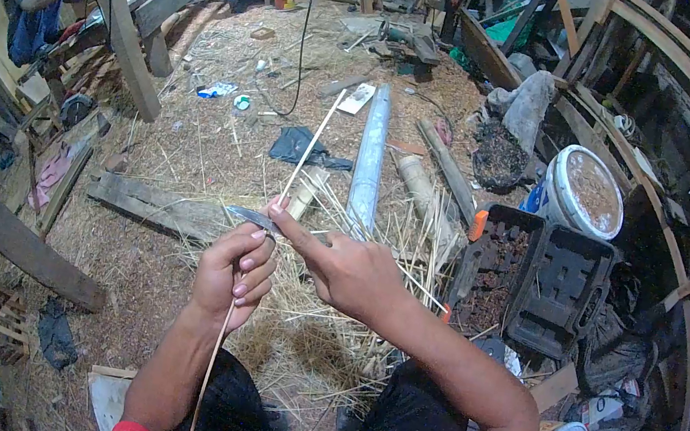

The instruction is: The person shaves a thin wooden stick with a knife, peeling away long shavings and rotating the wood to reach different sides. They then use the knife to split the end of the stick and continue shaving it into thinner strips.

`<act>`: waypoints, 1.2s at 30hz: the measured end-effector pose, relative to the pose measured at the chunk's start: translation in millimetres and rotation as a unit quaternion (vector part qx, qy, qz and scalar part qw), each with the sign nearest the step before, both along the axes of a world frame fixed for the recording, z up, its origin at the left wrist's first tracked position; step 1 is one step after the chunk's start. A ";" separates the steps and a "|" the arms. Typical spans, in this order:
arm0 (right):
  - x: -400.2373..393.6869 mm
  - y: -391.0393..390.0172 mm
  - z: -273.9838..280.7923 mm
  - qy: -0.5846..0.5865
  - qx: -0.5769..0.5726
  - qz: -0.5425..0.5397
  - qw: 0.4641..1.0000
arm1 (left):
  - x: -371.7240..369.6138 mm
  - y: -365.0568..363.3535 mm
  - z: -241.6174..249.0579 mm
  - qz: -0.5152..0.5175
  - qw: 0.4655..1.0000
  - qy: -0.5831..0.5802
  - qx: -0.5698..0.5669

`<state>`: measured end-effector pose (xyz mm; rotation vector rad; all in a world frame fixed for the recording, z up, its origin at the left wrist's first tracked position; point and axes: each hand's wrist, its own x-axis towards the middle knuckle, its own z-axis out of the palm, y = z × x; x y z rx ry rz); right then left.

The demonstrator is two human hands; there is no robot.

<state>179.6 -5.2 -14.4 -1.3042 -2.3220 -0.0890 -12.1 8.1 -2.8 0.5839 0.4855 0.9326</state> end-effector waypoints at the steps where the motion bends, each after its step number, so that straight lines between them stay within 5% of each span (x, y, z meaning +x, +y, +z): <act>1: 0.7 0.2 -0.4 0.001 0.004 0.004 1.000 | 0.2 -0.3 -2.3 0.000 1.000 -0.002 0.006; 7: 4.8 7.0 -3.5 0.028 0.008 -0.029 0.999 | 1.3 -9.8 1.3 0.004 1.000 0.023 0.006; 10: 49.6 42.8 22.6 0.114 -0.099 -0.239 0.959 | 9.3 -35.6 2.3 -0.065 0.995 0.071 0.023; 12: 103.3 73.9 -12.3 0.206 0.066 -0.185 0.959 | 11.4 -51.3 9.0 -0.120 0.990 0.045 0.049; 13: 105.3 66.6 -8.2 0.294 -0.012 -0.212 0.932 | 12.2 -53.5 11.8 -0.148 0.986 0.034 0.062; 18: 60.2 25.8 9.9 0.394 -0.046 -0.147 0.906 | 2.9 -14.3 -0.3 -0.055 0.998 -0.007 -0.002; 22: 9.4 -6.7 5.0 0.127 -0.077 0.072 0.986 | 2.4 -7.2 -1.8 -0.035 0.999 -0.028 -0.026; 25: 0.3 -9.5 5.8 0.069 -0.084 0.062 0.992 | 2.0 -12.7 5.6 -0.008 1.000 0.011 -0.008; 33: 42.1 23.7 0.4 0.130 -0.025 -0.072 0.989 | 9.9 -24.6 1.6 -0.063 0.995 0.066 0.041; 34: 50.7 29.0 5.9 0.153 -0.084 -0.126 0.977 | 10.8 -27.1 1.0 -0.077 0.993 0.075 0.041; 36: 98.2 76.7 -35.1 0.173 0.107 -0.124 0.971 | 14.2 -30.8 -1.9 -0.097 0.991 0.084 0.027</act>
